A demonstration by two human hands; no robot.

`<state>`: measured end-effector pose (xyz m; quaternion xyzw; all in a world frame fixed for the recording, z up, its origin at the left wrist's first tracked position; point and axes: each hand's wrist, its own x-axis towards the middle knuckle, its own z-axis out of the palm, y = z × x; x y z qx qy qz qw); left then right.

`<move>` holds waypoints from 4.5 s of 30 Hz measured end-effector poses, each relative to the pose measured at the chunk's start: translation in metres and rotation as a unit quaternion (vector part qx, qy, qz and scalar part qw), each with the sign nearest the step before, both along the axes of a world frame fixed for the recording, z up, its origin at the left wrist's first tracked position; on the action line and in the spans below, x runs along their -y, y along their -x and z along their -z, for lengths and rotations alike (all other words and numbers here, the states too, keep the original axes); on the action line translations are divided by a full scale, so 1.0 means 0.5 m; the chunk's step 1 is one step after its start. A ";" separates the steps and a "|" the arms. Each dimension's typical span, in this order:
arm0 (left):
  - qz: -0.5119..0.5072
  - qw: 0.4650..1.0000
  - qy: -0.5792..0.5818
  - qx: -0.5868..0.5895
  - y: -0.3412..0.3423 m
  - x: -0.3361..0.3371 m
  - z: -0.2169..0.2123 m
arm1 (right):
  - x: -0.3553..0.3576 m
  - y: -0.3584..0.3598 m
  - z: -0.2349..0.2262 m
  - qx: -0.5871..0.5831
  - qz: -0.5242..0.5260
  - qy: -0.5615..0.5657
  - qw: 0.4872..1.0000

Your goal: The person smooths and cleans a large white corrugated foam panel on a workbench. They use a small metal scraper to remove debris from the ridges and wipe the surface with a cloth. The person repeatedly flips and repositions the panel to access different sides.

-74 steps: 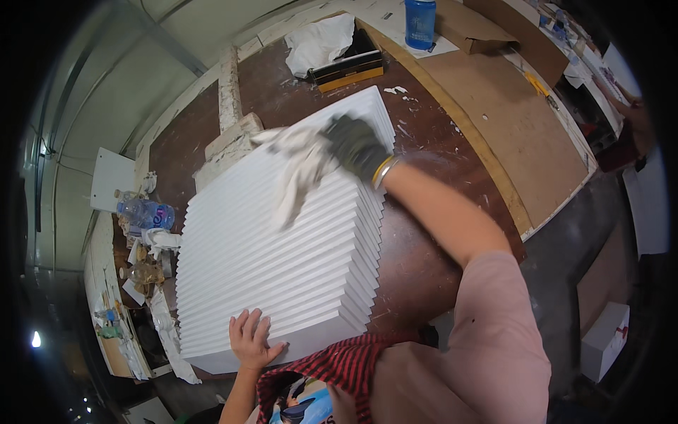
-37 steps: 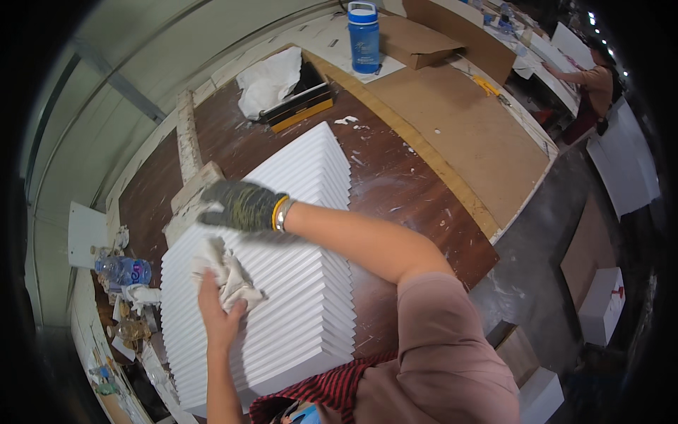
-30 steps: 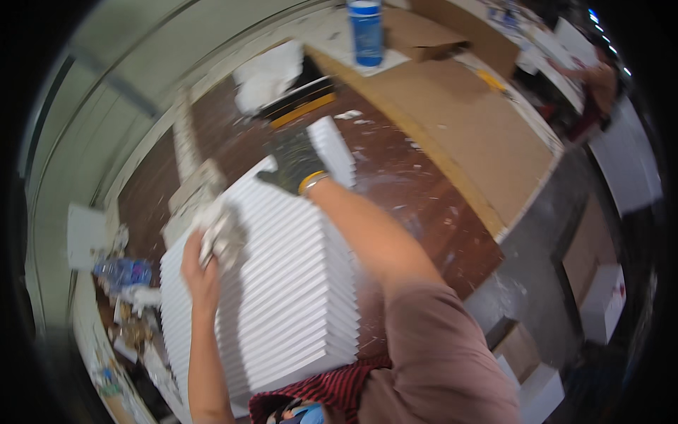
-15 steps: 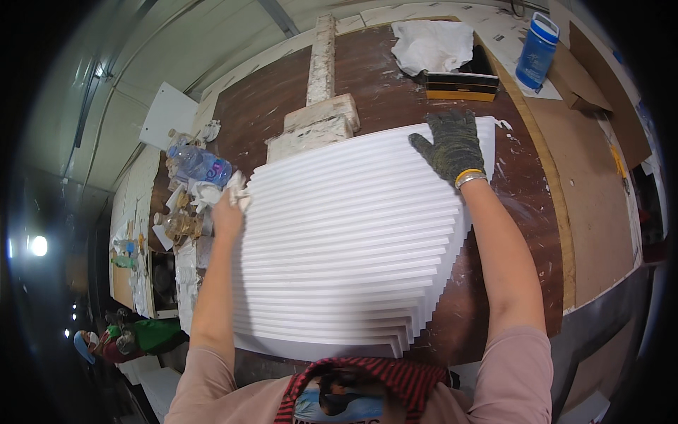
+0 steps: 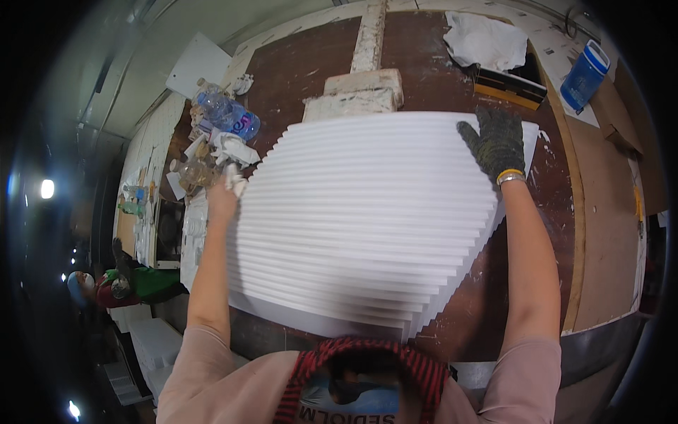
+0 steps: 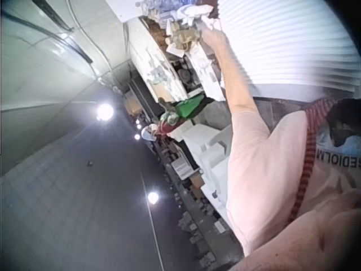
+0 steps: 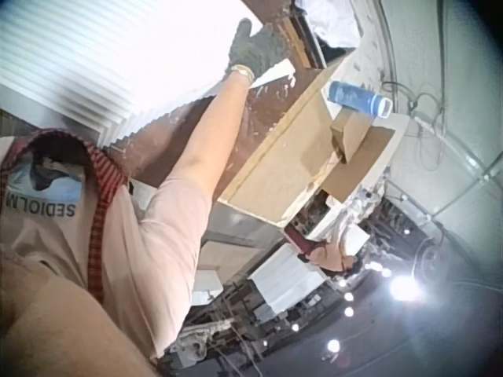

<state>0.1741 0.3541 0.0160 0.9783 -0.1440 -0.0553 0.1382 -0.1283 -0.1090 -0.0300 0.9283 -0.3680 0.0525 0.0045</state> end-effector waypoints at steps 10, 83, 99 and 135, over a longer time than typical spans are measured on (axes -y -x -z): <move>0.357 0.921 0.153 0.040 0.226 0.026 0.120 | 0.014 0.089 0.020 0.199 -0.051 -0.059 0.977; 0.534 0.815 0.165 0.157 0.547 0.077 0.078 | -0.628 0.439 0.171 0.277 -0.013 -0.253 0.927; 0.229 0.930 0.158 0.238 -0.076 -0.492 0.089 | -0.681 0.359 0.335 0.369 0.206 -0.119 0.899; 0.065 0.599 0.624 -0.497 0.158 -0.497 0.202 | -0.396 0.542 0.358 0.290 0.157 -0.148 0.932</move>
